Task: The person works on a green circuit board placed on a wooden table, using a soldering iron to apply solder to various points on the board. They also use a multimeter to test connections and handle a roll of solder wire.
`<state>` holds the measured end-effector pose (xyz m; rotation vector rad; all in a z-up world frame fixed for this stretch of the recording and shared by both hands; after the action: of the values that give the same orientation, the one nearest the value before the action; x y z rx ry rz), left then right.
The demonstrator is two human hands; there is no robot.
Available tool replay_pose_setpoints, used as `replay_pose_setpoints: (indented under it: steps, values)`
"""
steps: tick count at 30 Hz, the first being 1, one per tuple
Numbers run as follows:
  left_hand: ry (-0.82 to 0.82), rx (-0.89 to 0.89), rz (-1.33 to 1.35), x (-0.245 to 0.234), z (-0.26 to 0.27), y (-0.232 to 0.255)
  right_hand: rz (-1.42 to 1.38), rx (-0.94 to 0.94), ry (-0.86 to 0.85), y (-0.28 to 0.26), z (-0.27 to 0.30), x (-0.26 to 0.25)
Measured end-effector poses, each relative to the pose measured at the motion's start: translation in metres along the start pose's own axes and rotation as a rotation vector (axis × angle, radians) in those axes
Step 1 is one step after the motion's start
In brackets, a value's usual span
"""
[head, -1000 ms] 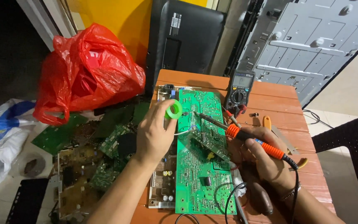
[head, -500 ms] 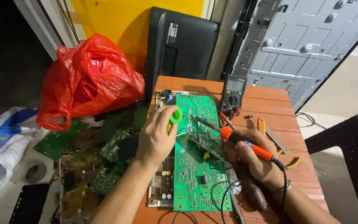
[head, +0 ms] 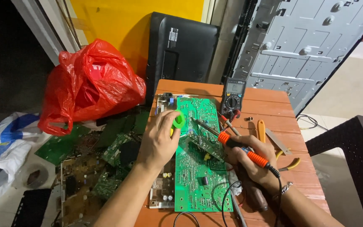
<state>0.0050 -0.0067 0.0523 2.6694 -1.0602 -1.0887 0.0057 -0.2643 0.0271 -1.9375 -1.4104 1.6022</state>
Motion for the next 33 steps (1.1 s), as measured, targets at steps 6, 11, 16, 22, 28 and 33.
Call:
replay_pose_setpoints:
  steps: [6,11,16,22,28,33]
  values:
    - [-0.002,-0.026,-0.031,0.004,0.003,-0.003,0.139,-0.117,-0.027,-0.015,-0.001,0.002]
    - [0.036,-0.04,-0.023,0.011,0.006,-0.009,0.033,-0.055,-0.04,-0.007,-0.001,0.003]
    - [0.013,-0.043,-0.012,0.005,0.003,-0.004,0.055,-0.058,-0.03,-0.007,-0.001,0.002]
    - [0.051,-0.048,0.062,0.017,0.007,-0.011,0.051,-0.061,-0.03,-0.009,0.0,0.001]
    - [0.032,-0.059,0.003,0.016,0.005,-0.008,0.067,-0.028,-0.034,-0.006,-0.002,0.0]
    - [-0.012,-0.067,-0.03,0.017,0.003,-0.009,0.06,-0.044,-0.041,-0.004,-0.001,0.0]
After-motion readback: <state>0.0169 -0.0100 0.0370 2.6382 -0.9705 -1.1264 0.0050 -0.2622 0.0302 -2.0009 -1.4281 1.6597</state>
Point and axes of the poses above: each hand's wrist, its own z-axis away from the middle knuckle, its own x-axis out of the palm, y = z × x, the point moved 8 cm from there along -z, towards the middle knuckle, and after that the axes turned 11 degrees about -y, right-handed, at the moved point
